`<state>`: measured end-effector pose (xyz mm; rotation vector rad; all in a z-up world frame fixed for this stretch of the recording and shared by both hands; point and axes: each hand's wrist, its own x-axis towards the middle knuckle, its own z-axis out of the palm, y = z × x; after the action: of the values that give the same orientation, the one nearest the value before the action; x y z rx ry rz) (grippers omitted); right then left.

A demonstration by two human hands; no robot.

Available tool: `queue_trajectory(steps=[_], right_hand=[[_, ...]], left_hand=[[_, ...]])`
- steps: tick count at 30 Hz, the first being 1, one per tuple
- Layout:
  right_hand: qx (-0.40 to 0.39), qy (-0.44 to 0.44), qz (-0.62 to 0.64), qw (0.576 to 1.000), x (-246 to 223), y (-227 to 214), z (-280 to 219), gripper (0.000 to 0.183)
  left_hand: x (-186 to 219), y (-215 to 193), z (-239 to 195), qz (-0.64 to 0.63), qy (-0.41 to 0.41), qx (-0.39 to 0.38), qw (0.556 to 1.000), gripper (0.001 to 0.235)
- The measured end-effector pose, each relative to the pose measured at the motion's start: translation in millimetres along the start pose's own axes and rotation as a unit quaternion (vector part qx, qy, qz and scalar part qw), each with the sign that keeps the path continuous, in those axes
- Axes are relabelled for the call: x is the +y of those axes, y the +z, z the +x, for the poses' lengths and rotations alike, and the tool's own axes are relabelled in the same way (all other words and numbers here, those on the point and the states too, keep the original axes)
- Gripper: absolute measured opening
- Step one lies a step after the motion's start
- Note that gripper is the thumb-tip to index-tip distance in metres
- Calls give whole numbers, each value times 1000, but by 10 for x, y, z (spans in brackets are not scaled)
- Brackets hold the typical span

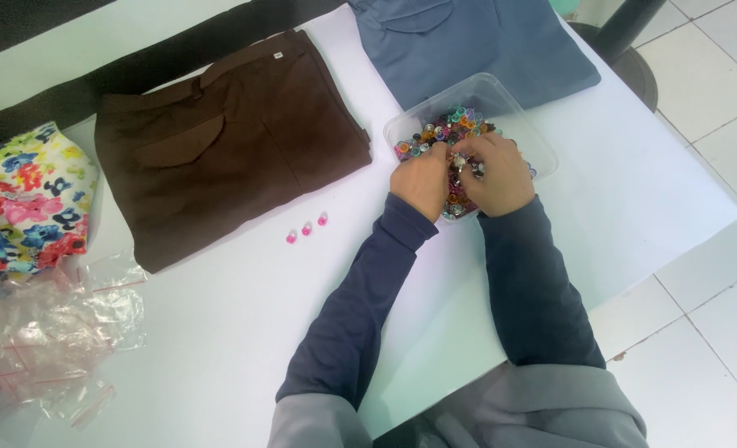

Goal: Sorting specific colored buttons from a mixed container and placing them into small plastic bags.

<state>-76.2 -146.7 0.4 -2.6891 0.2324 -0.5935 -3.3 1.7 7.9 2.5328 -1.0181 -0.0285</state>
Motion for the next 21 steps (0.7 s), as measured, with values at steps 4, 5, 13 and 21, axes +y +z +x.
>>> queue_trajectory(steps=[4,5,13,21], right_hand=[[38,26,35,998,-59,43,-19,28],[35,33,45,998,-65,43,-13,21],[7,30,0,1000,-228,-107,17,19],[-181,105,-125,970,-289,-113,63,32]], left_hand=[[34,-38,-104,-37,21,85,996,19],[34,-24,-105,-55,21,96,994,15],[4,221,5,-49,27,186,981,26],[-163,489,117,-4,49,41,998,9]])
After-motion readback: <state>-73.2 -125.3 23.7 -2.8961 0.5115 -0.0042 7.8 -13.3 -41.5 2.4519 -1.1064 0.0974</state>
